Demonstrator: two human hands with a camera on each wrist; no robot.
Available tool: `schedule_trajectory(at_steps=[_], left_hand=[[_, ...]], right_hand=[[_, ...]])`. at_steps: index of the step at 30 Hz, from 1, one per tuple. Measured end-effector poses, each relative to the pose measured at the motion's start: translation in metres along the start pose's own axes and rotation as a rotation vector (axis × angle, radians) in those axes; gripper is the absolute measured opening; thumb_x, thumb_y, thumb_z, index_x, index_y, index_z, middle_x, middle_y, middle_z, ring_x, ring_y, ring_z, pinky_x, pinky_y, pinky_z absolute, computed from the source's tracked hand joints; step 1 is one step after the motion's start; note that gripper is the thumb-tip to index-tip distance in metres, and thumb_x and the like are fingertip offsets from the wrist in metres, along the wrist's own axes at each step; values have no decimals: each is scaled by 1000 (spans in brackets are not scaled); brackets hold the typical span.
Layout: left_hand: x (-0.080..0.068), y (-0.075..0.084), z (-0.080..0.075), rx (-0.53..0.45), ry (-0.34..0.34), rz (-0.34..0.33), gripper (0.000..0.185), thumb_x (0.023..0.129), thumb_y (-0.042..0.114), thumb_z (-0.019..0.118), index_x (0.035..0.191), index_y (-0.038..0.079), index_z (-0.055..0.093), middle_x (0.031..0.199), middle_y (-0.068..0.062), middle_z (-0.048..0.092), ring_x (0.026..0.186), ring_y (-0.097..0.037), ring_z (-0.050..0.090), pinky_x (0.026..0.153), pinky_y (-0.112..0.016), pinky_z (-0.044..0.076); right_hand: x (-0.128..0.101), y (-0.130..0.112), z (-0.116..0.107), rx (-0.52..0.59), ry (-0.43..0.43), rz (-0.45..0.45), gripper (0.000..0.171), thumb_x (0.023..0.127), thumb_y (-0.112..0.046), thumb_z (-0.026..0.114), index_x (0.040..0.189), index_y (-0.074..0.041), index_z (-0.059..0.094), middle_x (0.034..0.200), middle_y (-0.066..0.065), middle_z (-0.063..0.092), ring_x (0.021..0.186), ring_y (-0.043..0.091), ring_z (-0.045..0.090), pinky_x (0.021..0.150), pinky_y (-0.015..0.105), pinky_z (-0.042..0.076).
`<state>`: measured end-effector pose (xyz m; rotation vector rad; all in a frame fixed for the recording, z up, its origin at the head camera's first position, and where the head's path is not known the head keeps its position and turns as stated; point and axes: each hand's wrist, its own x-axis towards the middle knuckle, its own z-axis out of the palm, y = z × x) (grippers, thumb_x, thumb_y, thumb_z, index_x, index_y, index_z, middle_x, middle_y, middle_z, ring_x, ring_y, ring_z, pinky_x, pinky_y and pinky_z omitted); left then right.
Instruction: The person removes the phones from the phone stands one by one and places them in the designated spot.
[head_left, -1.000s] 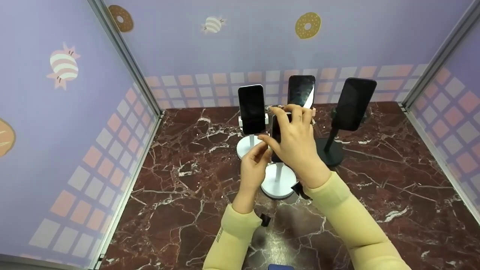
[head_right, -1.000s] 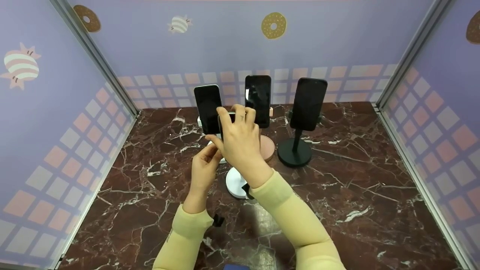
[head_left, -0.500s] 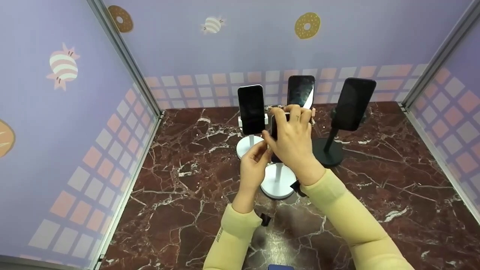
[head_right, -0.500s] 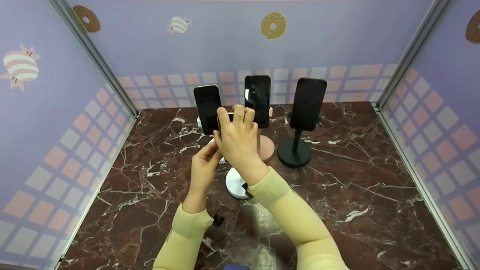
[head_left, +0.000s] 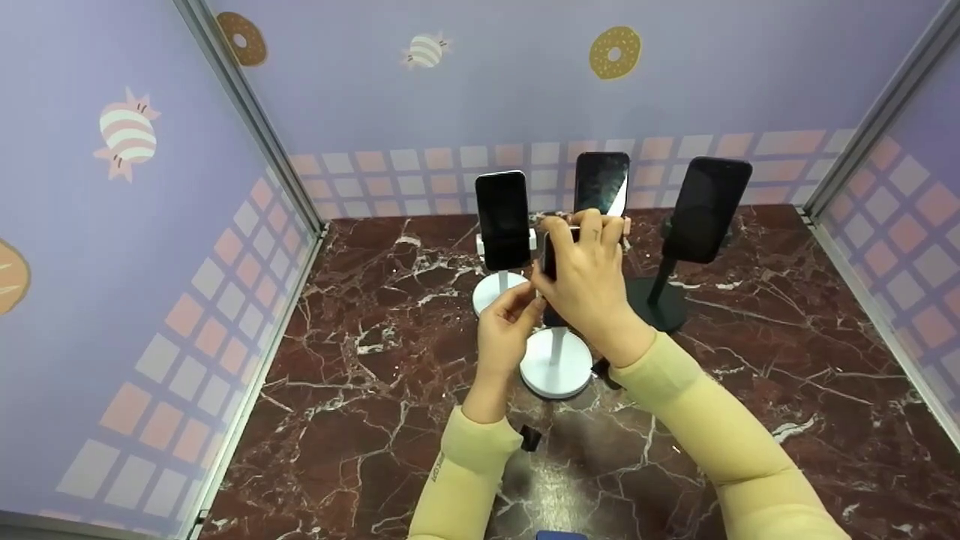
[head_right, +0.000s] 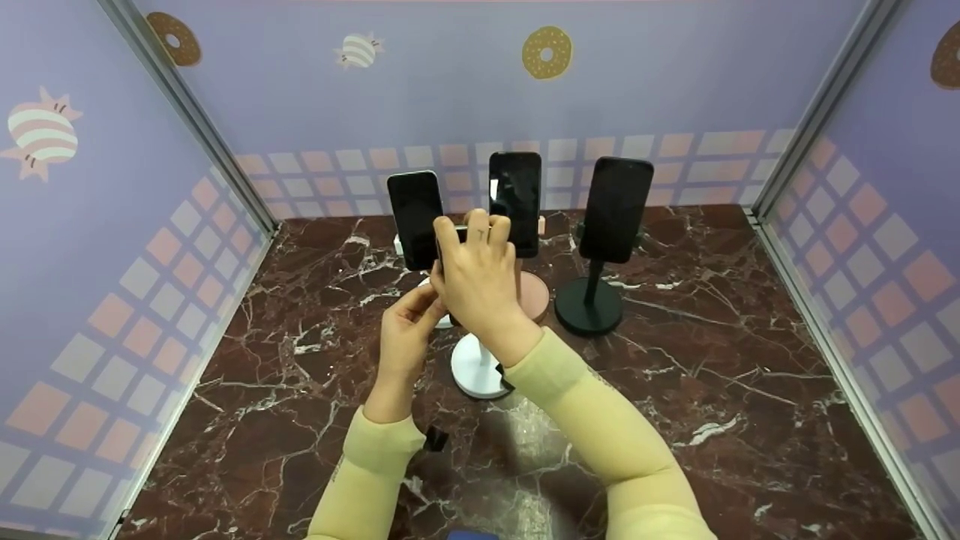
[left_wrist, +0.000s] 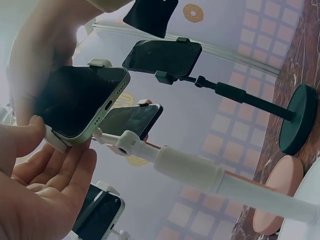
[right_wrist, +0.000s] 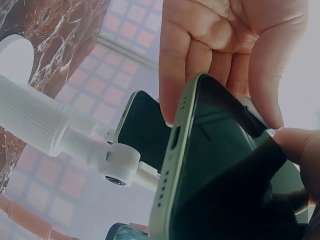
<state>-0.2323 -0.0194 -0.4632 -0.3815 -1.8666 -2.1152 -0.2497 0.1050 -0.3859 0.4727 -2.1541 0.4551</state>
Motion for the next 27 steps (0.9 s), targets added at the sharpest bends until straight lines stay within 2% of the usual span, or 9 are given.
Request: schedule_trajectory(at_steps=[6,9,17,27], left_hand=[[-2,-4,3,-41,43,22,25,95,-10,64,116,-23,62,104,-38,68,71,2,59,65,-13,51],[-3,-3,5,-60,64,24,24,95,-10,64,115,-23,62,102,-35,68,72,2,59,66,-13,50],[-5,0,10,-84,100,-14,25,94,-10,65,115,-22,62,99,-25,70,71,0,58,66,-13,51],[-5,-1,9,-84,90,4,25,95,-9,64,117,-22,61,107,-34,68,78,0,61,70,-14,53]], right_hand=[[0,1,1,13,3,-4,53,76,-11,81,121,-9,54,113,24,48,100,44,35,65,52,47],[1,2,1,23,5,-5,52,75,-11,81,120,-9,54,112,24,49,101,44,35,66,52,47],[2,4,-1,33,5,-15,52,74,-10,79,119,-8,53,110,24,48,102,44,34,69,53,48],[3,5,-5,68,-24,-28,51,73,-10,80,117,-9,54,109,24,48,101,44,36,69,54,48]])
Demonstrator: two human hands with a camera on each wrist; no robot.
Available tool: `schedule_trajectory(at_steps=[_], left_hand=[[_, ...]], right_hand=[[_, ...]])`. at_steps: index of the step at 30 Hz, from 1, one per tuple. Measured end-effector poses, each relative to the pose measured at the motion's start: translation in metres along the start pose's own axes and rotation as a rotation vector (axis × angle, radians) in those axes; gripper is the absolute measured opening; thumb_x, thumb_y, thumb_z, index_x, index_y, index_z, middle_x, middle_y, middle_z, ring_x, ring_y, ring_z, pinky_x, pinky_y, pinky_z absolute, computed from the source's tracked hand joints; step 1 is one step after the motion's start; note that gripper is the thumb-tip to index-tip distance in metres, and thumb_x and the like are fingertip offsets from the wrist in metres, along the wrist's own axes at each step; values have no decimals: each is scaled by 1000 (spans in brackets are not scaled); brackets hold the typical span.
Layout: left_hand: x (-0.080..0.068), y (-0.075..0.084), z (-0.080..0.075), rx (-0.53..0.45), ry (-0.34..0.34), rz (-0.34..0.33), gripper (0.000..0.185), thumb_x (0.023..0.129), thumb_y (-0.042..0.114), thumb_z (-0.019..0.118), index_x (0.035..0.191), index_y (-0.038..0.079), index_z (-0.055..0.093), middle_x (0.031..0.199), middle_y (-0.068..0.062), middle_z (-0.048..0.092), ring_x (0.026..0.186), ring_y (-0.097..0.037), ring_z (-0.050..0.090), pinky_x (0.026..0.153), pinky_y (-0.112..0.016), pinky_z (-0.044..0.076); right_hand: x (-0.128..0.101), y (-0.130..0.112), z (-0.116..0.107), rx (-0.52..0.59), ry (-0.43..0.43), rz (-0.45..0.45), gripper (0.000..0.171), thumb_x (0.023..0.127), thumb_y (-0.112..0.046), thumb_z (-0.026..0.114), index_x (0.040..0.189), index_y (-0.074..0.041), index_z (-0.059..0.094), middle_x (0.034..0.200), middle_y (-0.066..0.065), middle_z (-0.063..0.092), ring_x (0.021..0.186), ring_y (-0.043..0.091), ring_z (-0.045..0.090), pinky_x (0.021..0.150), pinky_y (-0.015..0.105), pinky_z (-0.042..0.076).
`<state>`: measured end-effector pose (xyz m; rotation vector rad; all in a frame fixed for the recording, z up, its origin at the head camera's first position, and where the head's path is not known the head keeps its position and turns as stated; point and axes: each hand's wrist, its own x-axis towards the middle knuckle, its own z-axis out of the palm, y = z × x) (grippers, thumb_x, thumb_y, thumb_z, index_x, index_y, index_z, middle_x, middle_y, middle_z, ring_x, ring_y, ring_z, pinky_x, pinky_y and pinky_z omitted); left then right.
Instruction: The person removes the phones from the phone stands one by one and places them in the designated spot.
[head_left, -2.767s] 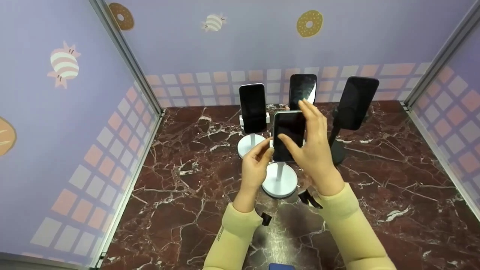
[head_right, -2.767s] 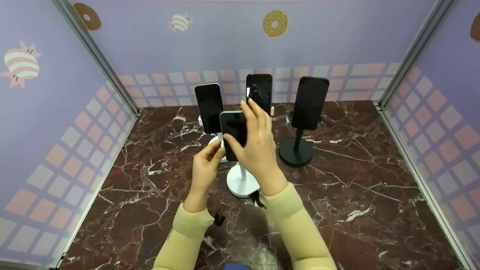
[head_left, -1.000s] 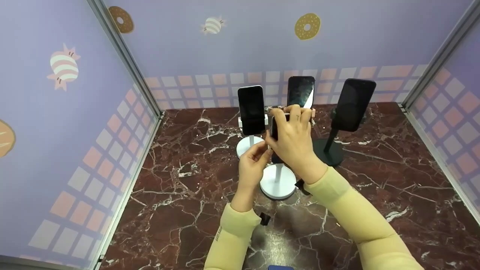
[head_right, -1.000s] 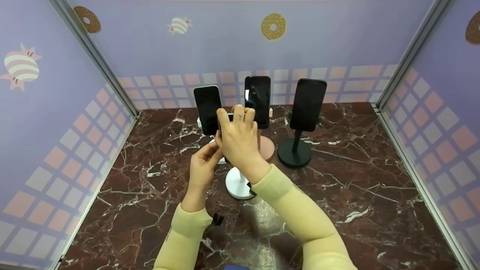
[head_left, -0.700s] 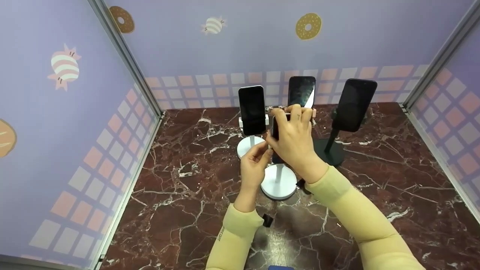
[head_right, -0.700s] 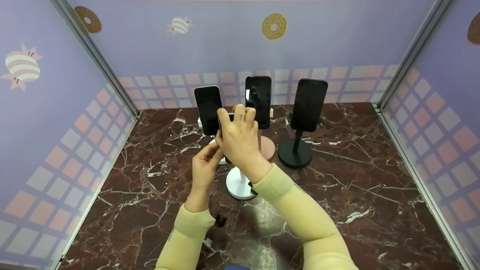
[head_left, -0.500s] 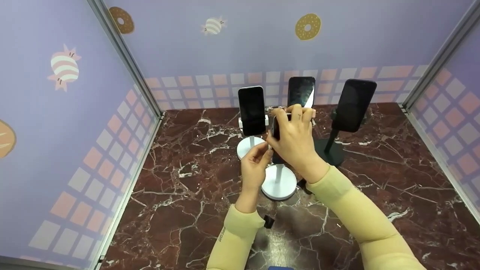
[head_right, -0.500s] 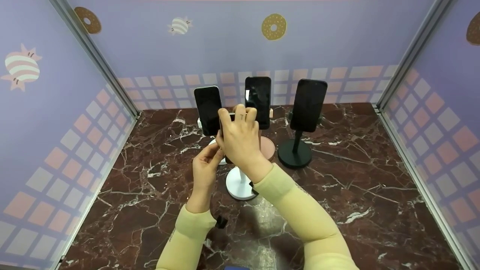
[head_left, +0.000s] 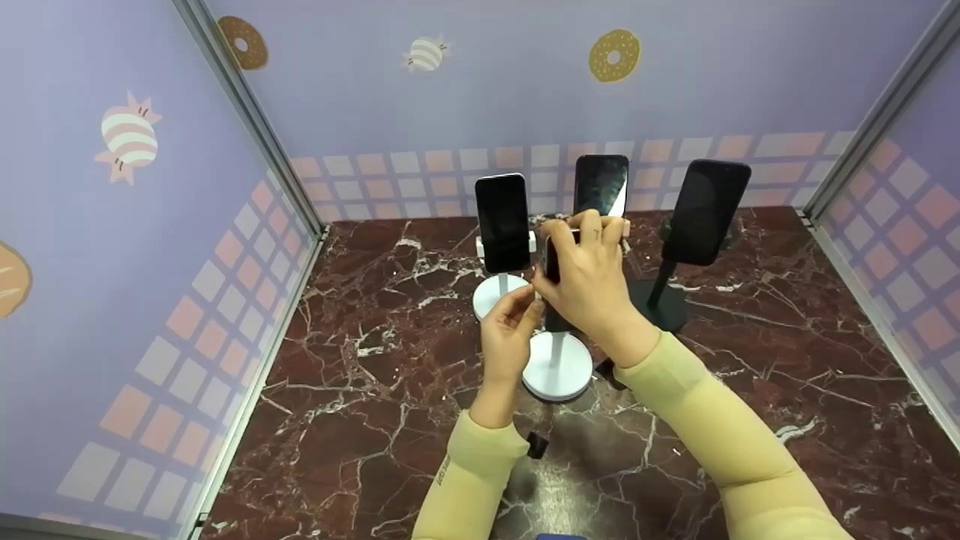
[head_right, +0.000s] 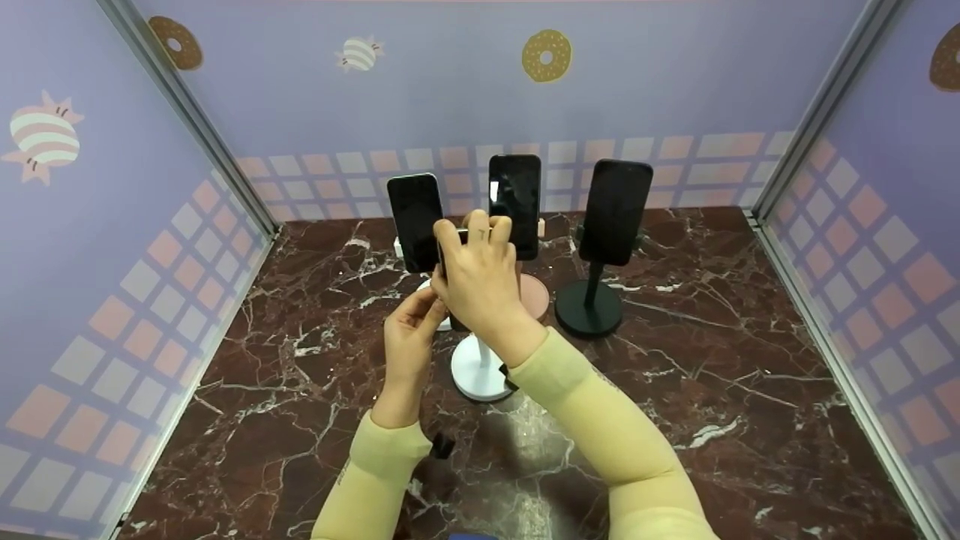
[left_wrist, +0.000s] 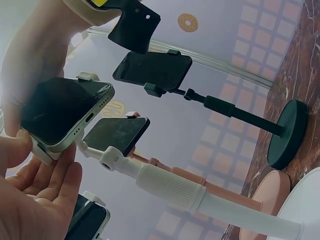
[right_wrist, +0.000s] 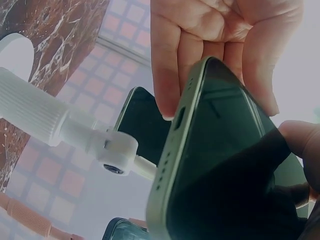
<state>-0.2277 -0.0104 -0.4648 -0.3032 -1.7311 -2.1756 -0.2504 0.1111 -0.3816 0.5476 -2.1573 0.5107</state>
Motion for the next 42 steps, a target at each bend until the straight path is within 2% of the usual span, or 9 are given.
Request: schedule_trajectory(at_steps=[10,17,23,30,34,42], left_hand=[[1,-2,0,6,3,18,25,94,-10,65,115,-23,62,106,-36,67,82,0,62,72,-14,53],[0,1,0,10,11,-3,25,94,-9,65,115,-22,62,106,-35,68,84,0,63,74,-14,54],[0,2,0,13,10,-3,25,94,-9,65,115,-22,62,107,-35,68,85,1,64,76,-14,54],[0,1,-1,9,-2,-3,25,94,-8,66,116,-21,63,106,-29,70,82,-1,62,74,-15,53],[1,1,0,4,3,-12,25,94,-10,65,116,-20,63,107,-32,69,81,-1,62,73,-14,53],[0,1,0,-6,0,-5,25,93,-11,64,116,-21,63,109,-36,68,84,0,63,74,-14,53]], right_hand=[[0,0,-1,28,-10,-2,51,72,-9,80,117,-9,54,110,24,48,102,45,36,71,55,48],[0,2,-1,47,-18,1,50,73,-9,79,116,-9,55,109,24,48,101,44,36,74,56,47],[0,3,-2,73,-24,-6,49,73,-9,79,116,-8,55,108,24,48,101,44,35,80,59,43],[0,5,-3,104,-13,-25,47,74,-8,79,116,-8,56,106,23,48,99,43,33,83,59,37],[0,6,-4,126,-18,-31,47,75,-8,79,116,-8,56,106,23,48,99,42,33,85,59,34],[0,6,-7,153,-40,-13,47,76,-9,80,116,-8,56,106,22,47,100,42,32,82,55,38]])
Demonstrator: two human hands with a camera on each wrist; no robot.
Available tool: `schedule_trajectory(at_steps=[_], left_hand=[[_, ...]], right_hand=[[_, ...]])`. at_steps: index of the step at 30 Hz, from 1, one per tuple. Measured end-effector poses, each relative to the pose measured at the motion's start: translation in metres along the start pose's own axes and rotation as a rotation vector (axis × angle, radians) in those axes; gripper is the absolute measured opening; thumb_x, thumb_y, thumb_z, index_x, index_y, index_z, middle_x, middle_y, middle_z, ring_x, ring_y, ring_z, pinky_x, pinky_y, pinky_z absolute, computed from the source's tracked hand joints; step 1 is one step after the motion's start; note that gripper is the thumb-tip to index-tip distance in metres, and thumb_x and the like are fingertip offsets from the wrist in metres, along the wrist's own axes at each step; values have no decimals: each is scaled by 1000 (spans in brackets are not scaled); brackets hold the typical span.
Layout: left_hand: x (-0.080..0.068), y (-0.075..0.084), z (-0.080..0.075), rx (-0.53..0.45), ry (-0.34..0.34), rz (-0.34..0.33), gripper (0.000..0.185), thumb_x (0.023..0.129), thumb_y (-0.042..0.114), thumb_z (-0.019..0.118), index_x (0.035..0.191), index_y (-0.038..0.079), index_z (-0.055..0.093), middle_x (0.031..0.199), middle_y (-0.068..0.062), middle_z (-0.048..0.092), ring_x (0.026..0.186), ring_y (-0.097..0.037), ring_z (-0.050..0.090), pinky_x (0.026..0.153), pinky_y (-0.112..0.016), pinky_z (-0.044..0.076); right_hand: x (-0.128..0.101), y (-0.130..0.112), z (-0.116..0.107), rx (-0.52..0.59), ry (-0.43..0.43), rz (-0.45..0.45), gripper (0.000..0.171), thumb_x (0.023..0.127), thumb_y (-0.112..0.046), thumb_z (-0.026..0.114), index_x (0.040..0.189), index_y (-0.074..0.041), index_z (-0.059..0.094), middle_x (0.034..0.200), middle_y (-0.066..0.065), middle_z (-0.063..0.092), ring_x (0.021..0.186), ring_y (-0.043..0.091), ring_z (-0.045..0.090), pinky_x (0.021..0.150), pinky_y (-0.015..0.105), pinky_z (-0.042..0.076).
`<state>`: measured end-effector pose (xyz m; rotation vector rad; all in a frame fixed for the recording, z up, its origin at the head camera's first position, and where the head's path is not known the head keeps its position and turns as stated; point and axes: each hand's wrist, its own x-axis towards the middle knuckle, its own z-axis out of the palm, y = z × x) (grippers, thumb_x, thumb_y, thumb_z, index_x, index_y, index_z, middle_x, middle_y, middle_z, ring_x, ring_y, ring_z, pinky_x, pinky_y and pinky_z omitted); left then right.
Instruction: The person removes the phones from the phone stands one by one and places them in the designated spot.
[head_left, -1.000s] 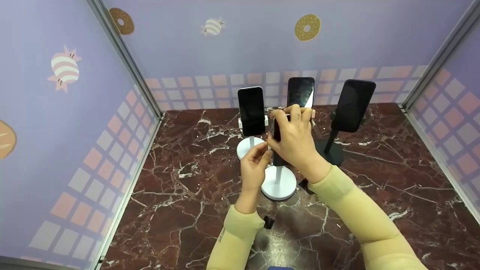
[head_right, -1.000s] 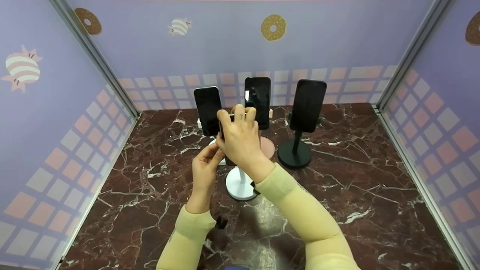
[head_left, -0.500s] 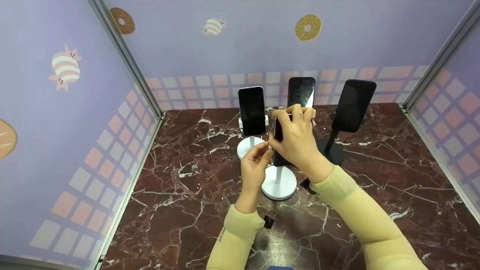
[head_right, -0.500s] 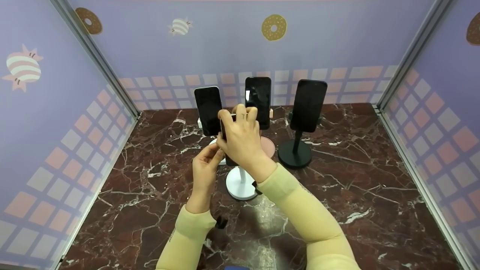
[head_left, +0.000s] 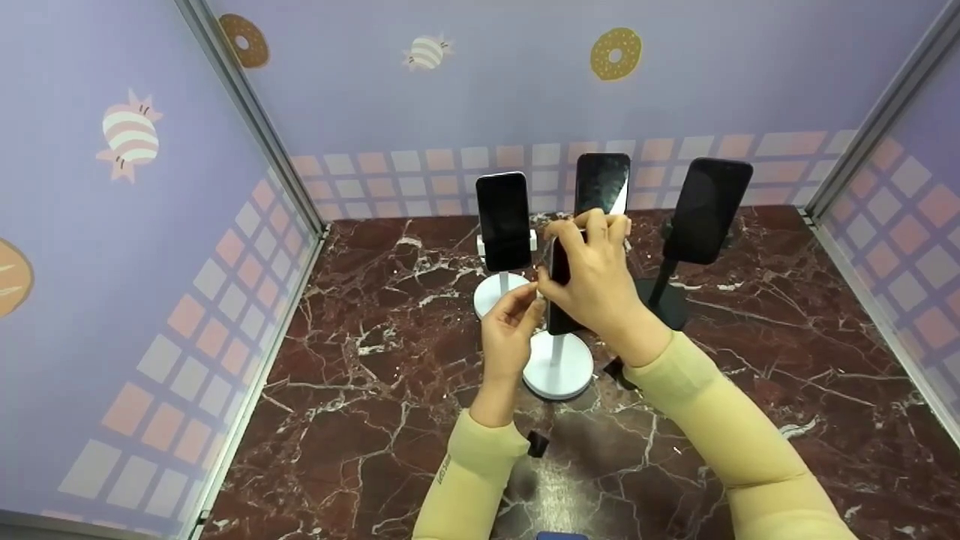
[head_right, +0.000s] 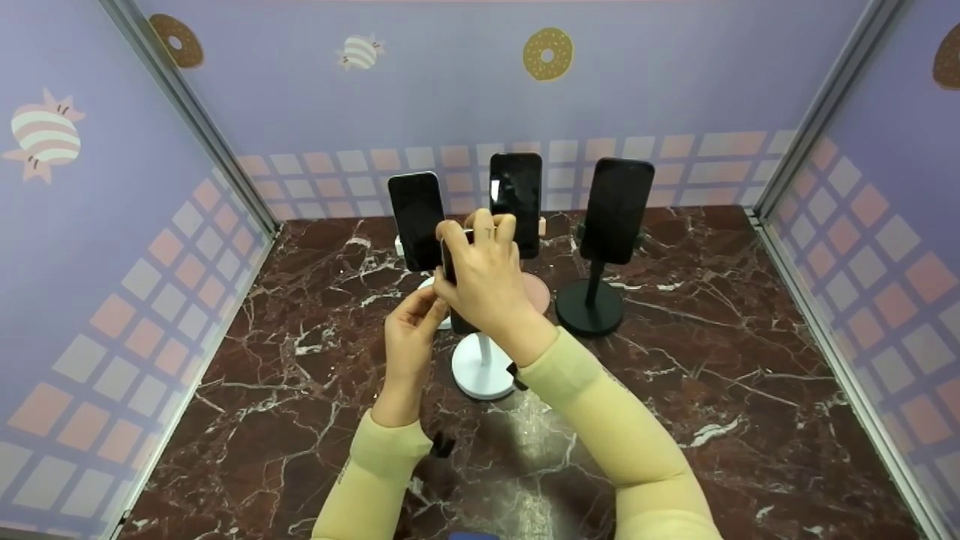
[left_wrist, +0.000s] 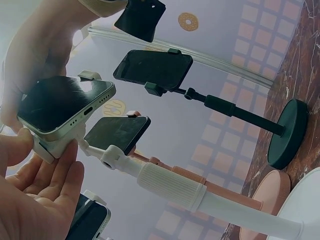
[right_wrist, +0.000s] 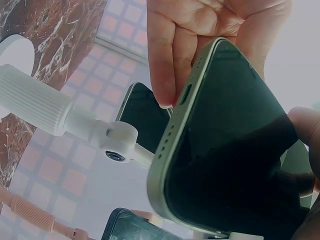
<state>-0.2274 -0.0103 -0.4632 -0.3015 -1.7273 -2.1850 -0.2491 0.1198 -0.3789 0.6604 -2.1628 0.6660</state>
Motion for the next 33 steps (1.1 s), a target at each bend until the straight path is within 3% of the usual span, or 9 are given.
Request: schedule_trajectory(at_steps=[13,25,33], left_hand=[[1,-1,-1,10,-12,4,24,95,-8,65,116,-18,65,105,-29,69,76,-2,59,68,-15,51],[1,-3,0,-2,-6,4,23,95,-8,64,115,-21,63,106,-33,68,82,-2,63,71,-14,52],[1,-3,1,-12,0,7,23,94,-11,64,115,-21,64,102,-29,68,76,-1,59,67,-14,51]], right_hand=[[-1,3,-2,44,16,-30,46,76,-8,80,115,-7,55,104,23,46,98,42,32,80,49,35],[-4,7,-4,110,18,-45,45,76,-9,79,114,-8,55,104,22,47,98,42,33,80,46,33],[-5,10,-5,135,30,-68,43,76,-9,78,112,-7,55,103,22,46,98,42,32,79,45,30]])
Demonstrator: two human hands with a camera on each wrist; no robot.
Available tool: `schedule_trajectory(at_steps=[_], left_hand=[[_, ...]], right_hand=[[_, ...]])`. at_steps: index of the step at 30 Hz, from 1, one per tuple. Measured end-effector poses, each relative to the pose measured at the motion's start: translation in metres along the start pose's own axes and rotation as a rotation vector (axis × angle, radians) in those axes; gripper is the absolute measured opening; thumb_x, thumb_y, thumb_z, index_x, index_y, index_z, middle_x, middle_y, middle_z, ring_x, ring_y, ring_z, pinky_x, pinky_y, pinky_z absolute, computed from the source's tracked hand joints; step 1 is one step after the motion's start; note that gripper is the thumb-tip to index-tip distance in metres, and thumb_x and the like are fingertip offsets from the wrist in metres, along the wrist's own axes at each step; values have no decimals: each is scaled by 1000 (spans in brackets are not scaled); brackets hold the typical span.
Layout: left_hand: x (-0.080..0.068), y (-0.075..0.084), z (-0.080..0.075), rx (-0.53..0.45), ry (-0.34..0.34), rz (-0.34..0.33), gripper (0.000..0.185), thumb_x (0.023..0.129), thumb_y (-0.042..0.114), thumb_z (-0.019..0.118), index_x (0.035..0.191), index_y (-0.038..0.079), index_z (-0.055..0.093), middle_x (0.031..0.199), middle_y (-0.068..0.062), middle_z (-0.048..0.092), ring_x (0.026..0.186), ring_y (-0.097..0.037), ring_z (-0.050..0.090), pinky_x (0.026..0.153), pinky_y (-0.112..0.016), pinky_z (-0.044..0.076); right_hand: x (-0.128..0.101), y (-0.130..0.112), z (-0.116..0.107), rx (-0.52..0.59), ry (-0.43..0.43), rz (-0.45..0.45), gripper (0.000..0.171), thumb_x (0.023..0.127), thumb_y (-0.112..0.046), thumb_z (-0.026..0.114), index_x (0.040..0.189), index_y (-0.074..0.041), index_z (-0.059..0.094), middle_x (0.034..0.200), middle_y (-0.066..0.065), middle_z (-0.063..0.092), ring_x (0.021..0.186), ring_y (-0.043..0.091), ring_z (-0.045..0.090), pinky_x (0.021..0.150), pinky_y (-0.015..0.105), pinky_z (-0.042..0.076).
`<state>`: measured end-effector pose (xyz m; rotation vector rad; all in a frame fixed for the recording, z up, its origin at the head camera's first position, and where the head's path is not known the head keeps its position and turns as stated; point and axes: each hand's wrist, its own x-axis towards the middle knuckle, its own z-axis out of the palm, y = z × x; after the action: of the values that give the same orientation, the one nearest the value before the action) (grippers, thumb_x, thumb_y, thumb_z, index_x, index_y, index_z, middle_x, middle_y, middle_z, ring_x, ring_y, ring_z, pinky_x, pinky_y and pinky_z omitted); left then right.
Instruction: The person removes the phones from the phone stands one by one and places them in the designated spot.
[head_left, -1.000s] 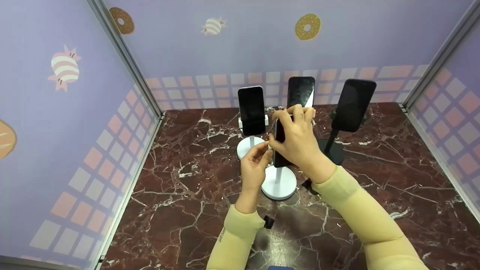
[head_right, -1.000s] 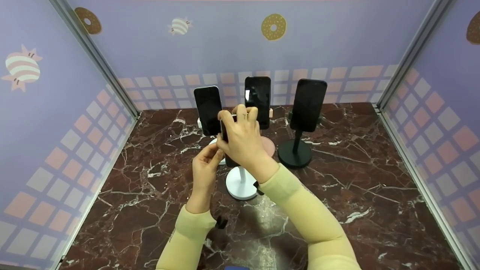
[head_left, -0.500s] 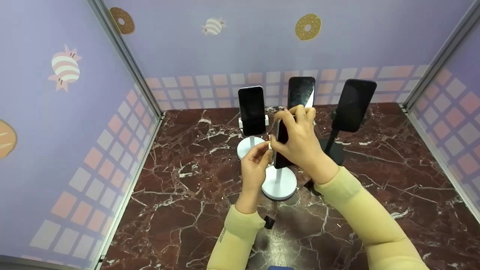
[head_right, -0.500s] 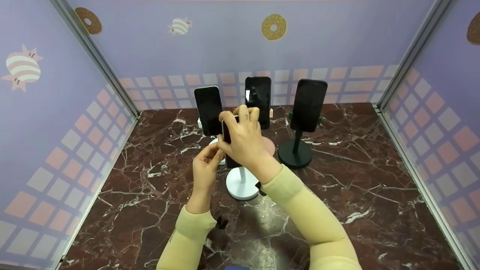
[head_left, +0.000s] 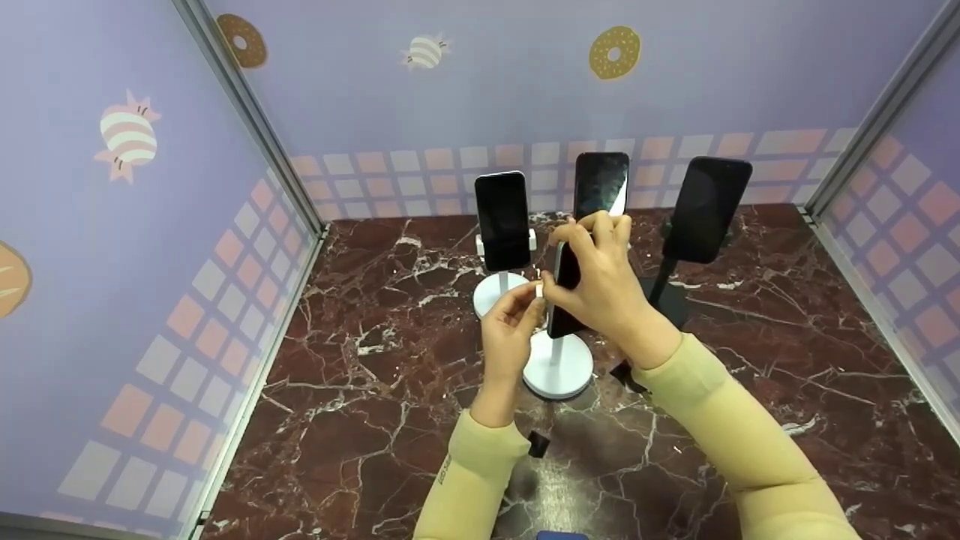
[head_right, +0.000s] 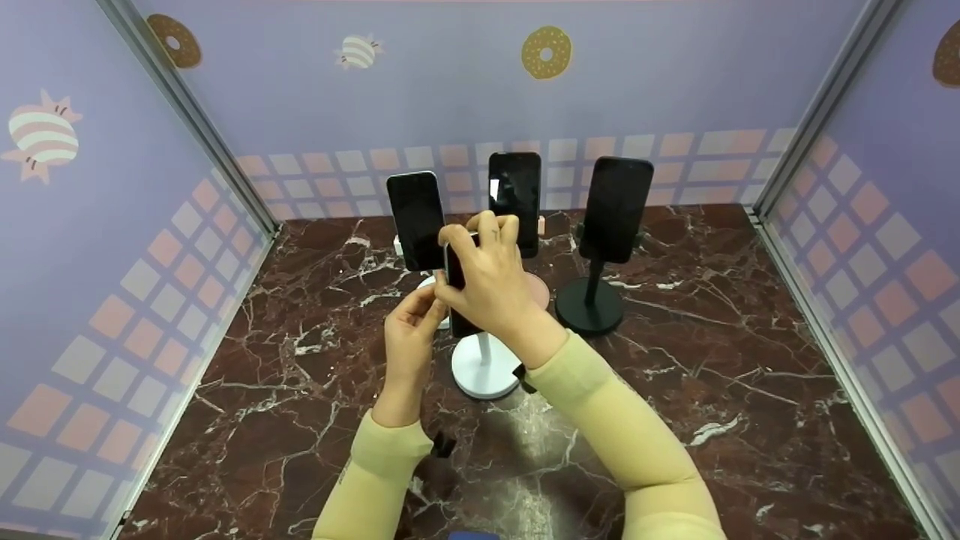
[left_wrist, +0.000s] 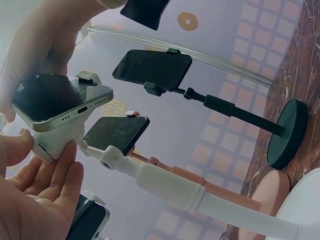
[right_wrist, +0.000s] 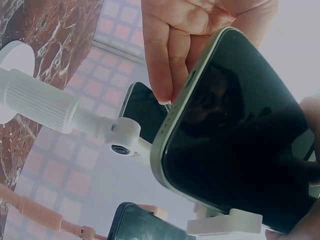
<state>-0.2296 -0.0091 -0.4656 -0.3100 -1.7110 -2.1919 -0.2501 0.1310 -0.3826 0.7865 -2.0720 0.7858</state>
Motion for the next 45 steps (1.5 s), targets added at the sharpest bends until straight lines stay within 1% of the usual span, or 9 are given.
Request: schedule_trajectory(at_steps=[7,14,19,27,36,39,41,44,45], left_hand=[[0,0,0,16,-3,10,24,94,-9,65,115,-21,64,105,-31,68,81,-2,61,70,-14,52],[0,0,-1,40,-3,17,26,94,-6,68,116,-20,64,110,-36,68,91,0,66,81,-15,55],[1,0,-2,27,-4,19,28,94,-6,68,116,-22,63,111,-38,68,93,-1,67,84,-16,56],[1,-2,-2,27,-1,29,26,94,-12,64,117,-23,62,113,-40,66,95,4,66,88,-15,56],[2,-1,-2,40,-12,45,32,94,-5,68,118,-24,61,111,-42,65,92,3,64,86,-15,55],[2,-3,-3,39,-18,46,35,95,1,70,117,-24,61,110,-41,66,94,3,65,89,-17,56],[2,-4,-3,36,-21,47,52,96,23,73,117,-23,61,109,-41,66,93,2,65,89,-18,56],[1,-5,-4,23,-24,50,69,91,42,75,116,-22,63,106,-40,66,90,1,65,85,-18,55],[1,-5,-4,21,-23,53,78,87,50,74,116,-22,63,106,-40,66,89,0,64,83,-17,55]], right_hand=[[0,-1,0,22,20,-28,43,75,-8,79,111,-7,55,102,21,46,97,41,32,78,43,27],[2,-3,4,55,30,-58,44,74,-6,80,109,-7,55,102,20,47,96,38,33,87,51,22],[1,-5,6,80,48,-62,45,72,-4,79,110,-7,54,102,19,47,97,38,35,89,50,24],[1,-6,11,119,108,-83,42,73,2,76,109,-3,53,101,20,50,98,38,38,88,52,28],[2,-8,14,133,129,-108,44,72,4,77,107,-3,52,100,20,49,97,38,36,85,50,28],[2,-10,14,130,132,-125,43,73,5,77,107,-3,52,100,20,49,96,37,34,85,48,27],[1,-11,13,130,134,-135,42,74,4,77,107,-3,52,99,20,48,96,37,34,85,48,27],[1,-13,12,132,134,-140,41,74,4,76,106,-3,52,98,20,47,96,37,34,85,48,27],[0,-13,12,131,134,-140,41,74,4,76,106,-3,51,98,20,47,96,38,35,85,49,28]])
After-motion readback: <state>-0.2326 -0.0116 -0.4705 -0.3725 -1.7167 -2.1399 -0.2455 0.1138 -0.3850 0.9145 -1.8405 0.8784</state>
